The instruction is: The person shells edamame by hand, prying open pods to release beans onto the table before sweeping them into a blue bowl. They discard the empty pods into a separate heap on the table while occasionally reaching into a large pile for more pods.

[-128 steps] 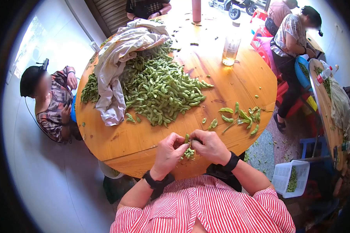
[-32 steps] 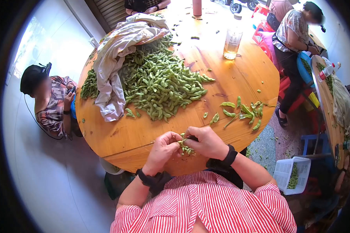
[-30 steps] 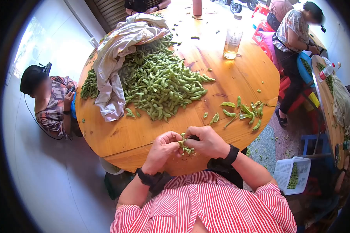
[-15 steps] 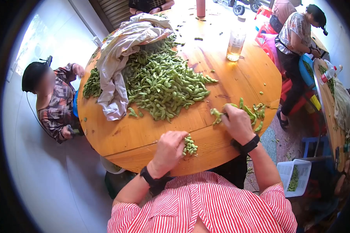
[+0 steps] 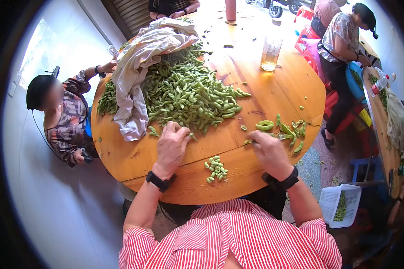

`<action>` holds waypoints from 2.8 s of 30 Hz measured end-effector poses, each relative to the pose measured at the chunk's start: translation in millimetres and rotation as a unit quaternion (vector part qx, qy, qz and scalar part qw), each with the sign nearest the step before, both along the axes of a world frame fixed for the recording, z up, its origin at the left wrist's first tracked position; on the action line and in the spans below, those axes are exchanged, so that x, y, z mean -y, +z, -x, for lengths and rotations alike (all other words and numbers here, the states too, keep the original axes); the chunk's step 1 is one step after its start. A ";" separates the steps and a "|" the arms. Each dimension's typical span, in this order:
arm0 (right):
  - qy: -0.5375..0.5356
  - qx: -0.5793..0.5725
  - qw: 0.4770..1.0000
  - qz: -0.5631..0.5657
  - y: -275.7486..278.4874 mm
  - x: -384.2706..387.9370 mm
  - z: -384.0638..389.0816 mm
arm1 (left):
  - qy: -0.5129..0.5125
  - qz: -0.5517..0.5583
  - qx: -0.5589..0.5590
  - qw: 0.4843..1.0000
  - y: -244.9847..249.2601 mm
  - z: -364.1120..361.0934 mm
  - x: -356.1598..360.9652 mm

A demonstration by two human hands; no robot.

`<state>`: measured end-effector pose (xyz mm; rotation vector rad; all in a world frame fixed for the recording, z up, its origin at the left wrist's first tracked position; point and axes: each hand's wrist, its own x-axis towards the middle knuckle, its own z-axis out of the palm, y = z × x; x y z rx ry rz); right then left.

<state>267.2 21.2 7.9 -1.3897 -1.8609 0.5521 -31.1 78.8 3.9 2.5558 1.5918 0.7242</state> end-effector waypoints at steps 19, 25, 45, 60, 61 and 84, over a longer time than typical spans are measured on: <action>0.100 -0.170 0.974 0.115 12.1 6.9 59.7 | -0.012 0.440 0.517 0.734 5.3 -39.2 58.5; 0.099 -0.109 0.988 0.050 0.3 10.0 63.5 | 0.003 0.417 0.494 0.763 6.2 -45.1 66.5; 0.157 -0.176 0.965 0.112 -1.3 7.5 56.3 | -0.073 0.584 0.642 0.491 -18.7 -33.4 56.0; 0.082 -0.219 0.953 0.191 -5.7 11.1 62.5 | -0.070 0.062 0.217 0.972 -2.0 -51.7 74.0; 0.083 -0.220 0.953 0.191 -5.6 10.9 63.0 | -0.070 0.062 0.216 0.972 -4.7 -50.1 74.4; 0.116 -0.324 0.893 0.289 -26.9 -4.3 54.8 | 0.010 0.451 0.657 0.604 -19.8 -38.7 67.3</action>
